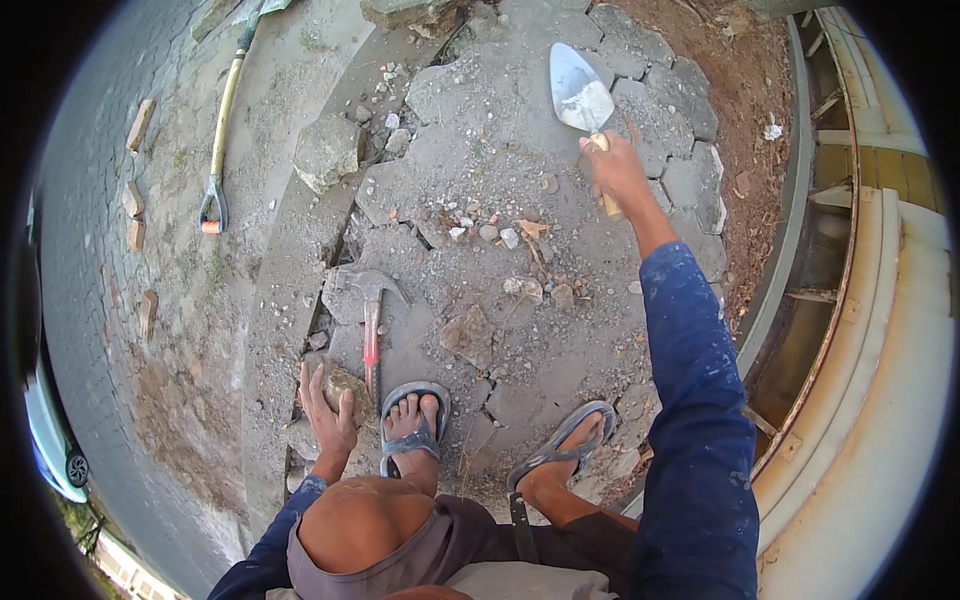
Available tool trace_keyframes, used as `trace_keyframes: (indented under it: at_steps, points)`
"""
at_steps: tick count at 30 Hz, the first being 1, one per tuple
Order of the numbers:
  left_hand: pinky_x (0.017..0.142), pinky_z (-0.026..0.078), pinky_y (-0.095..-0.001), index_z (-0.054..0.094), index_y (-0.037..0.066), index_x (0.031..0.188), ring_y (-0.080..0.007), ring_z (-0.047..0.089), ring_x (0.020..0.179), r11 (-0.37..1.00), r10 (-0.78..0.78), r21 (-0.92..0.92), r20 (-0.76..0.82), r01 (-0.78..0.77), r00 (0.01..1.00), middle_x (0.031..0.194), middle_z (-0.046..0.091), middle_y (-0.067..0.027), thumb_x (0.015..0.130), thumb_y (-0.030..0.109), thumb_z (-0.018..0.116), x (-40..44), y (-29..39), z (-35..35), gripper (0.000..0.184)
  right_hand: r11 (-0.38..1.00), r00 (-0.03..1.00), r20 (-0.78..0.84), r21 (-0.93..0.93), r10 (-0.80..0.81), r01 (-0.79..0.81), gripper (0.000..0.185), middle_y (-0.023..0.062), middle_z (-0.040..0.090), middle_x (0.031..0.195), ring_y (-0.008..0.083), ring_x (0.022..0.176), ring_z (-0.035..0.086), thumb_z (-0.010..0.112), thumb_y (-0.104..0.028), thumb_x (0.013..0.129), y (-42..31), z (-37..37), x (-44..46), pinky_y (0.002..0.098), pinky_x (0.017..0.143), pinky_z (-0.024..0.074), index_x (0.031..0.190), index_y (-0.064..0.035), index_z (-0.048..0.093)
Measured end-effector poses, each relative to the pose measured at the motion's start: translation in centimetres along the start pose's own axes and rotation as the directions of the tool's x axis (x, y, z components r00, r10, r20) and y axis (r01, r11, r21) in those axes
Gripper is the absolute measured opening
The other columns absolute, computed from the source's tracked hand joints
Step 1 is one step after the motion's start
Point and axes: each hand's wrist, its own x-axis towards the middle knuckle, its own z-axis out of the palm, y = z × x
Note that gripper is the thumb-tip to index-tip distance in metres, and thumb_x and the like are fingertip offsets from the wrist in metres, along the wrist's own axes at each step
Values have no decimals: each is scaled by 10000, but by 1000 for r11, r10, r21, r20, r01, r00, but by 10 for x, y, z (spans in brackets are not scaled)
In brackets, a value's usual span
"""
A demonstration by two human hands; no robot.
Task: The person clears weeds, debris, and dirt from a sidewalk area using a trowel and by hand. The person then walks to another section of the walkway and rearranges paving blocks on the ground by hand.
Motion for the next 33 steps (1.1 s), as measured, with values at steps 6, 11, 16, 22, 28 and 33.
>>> trace_keyframes:
  at_steps: [6, 11, 16, 22, 28, 33]
  points:
    - [1124, 204, -522, 470, 63, 1347, -422, 295, 1368, 1000, 22, -11, 1, -22, 1000, 1485, 313, -246, 890, 481, 562, 1, 1, -1, 627, 905, 936, 124, 239, 330, -351, 290, 128, 583, 730, 201, 481, 550, 604, -264, 918, -14, 6, -28, 365, 442, 450, 991, 3, 521]
    - [1120, 215, -520, 490, 64, 1328, -423, 304, 1363, 999, 24, -46, -11, -24, 1000, 1478, 324, -246, 894, 489, 555, 2, 2, 1, 610, 996, 986, 160, -85, 52, -38, 285, 72, 524, 681, 156, 511, 547, 599, -288, 926, -16, 5, -46, 340, 442, 434, 1006, -29, 511]
    - [1117, 223, -519, 500, 65, 1317, -423, 313, 1358, 999, 36, -35, -16, -37, 999, 1475, 330, -248, 895, 492, 553, 0, 0, 0, 604, 983, 994, 104, -182, 42, -22, 329, 241, 638, 902, 419, 868, 620, 619, -258, 876, -13, 13, -60, 478, 735, 471, 1044, 5, 516]
    - [1115, 228, -514, 506, 58, 1307, -422, 319, 1354, 998, 35, -53, -8, -35, 999, 1477, 330, -247, 892, 474, 564, 1, 0, 2, 590, 906, 796, 604, -313, -43, 286, 313, 252, 641, 963, 441, 935, 613, 619, -249, 865, -38, -6, -131, 494, 751, 468, 1058, -23, 523]
    - [1121, 214, -512, 509, 61, 1310, -406, 312, 1365, 997, 67, -46, 20, -66, 998, 1483, 335, -224, 891, 447, 559, 1, -3, 3, 572, 986, 954, 288, -119, -81, 120, 293, 225, 650, 942, 416, 912, 621, 622, -222, 846, -23, 20, -54, 474, 749, 473, 1059, -43, 531]
    - [1141, 167, -521, 475, 46, 1346, -358, 337, 1365, 969, 120, 199, 141, -147, 983, 1441, 406, -177, 879, 359, 597, 20, 25, -4, 576, 869, 703, 700, -265, -124, 417, 343, 197, 636, 904, 401, 905, 617, 620, -183, 828, -47, 28, -121, 493, 755, 476, 1145, -112, 508]
